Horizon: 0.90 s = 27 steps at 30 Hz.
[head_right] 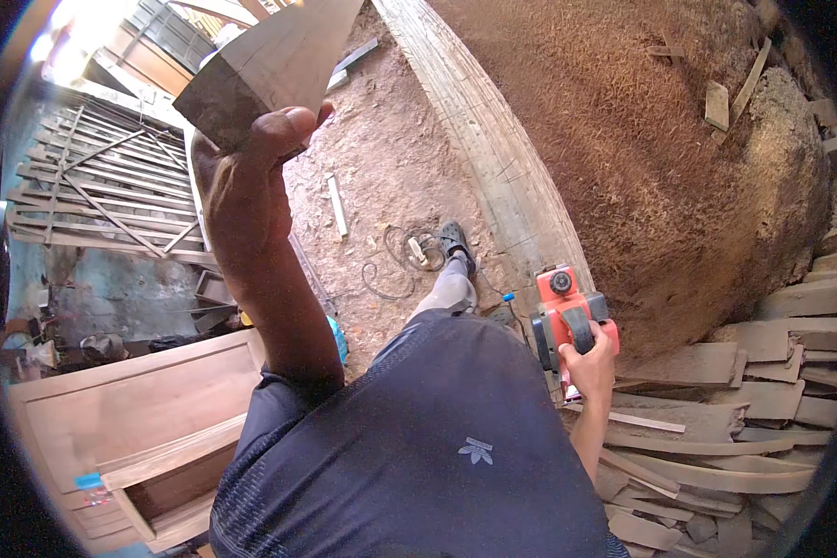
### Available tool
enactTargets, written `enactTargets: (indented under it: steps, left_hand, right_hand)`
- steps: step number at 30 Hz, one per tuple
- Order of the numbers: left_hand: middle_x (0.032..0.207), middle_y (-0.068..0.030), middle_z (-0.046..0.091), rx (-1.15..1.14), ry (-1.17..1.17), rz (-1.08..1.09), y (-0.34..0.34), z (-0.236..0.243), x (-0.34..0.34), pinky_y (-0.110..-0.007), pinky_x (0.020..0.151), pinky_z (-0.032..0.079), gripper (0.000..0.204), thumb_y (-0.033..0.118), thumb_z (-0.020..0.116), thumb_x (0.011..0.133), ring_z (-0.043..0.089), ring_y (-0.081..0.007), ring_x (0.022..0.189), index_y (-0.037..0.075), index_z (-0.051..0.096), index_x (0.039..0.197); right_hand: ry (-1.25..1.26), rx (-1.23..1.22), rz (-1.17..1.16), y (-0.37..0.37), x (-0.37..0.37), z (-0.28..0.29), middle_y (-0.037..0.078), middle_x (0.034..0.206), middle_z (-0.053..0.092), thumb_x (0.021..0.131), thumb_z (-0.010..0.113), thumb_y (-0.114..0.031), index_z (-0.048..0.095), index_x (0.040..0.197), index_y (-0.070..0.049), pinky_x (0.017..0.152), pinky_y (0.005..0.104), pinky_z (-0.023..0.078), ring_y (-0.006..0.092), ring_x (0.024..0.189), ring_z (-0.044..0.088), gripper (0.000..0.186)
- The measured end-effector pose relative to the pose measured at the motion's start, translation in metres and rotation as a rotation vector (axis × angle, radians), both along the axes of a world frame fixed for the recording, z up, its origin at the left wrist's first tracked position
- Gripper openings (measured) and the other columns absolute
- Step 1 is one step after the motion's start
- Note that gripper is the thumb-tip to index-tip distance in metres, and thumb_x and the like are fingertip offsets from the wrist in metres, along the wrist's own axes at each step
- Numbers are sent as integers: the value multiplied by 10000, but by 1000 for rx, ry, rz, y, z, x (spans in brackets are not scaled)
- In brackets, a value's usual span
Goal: The recorder uses a hammer, pliers, and an electric planer to work on a large piece of lumber in a workshop.
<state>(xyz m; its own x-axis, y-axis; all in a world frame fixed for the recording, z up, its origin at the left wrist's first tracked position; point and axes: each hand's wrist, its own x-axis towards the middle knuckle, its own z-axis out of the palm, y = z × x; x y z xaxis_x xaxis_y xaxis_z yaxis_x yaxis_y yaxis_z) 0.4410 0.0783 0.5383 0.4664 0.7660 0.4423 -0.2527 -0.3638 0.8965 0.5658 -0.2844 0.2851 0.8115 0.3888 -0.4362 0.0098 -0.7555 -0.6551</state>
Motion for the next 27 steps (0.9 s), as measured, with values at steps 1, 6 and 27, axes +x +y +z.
enactTargets:
  steps: [1,6,27]
  left_hand:
    - [804,-27,714,2,4,-5,-1,-1,2,-277,701,530,184,86,822,715,660,-126,684,-1,739,854]
    - [844,-37,702,15,-14,61,-1,-2,2,-290,686,531,243,92,825,716,658,-136,721,-10,738,918]
    - [1654,-355,76,7,498,-21,-152,-429,77,-583,1247,114,1291,239,831,679,86,-516,1546,-63,-15,1606]
  right_hand:
    - [4,2,-5,-1,1,-3,229,1378,551,696,801,-226,610,1311,10,1100,405,415,372,1290,540,686]
    - [-10,66,53,-3,5,-9,189,1107,676,723,793,-204,663,1201,28,941,408,494,334,1053,651,547]
    - [13,120,-187,-34,-18,26,124,941,689,849,759,-195,685,1102,55,856,381,501,236,877,633,363]
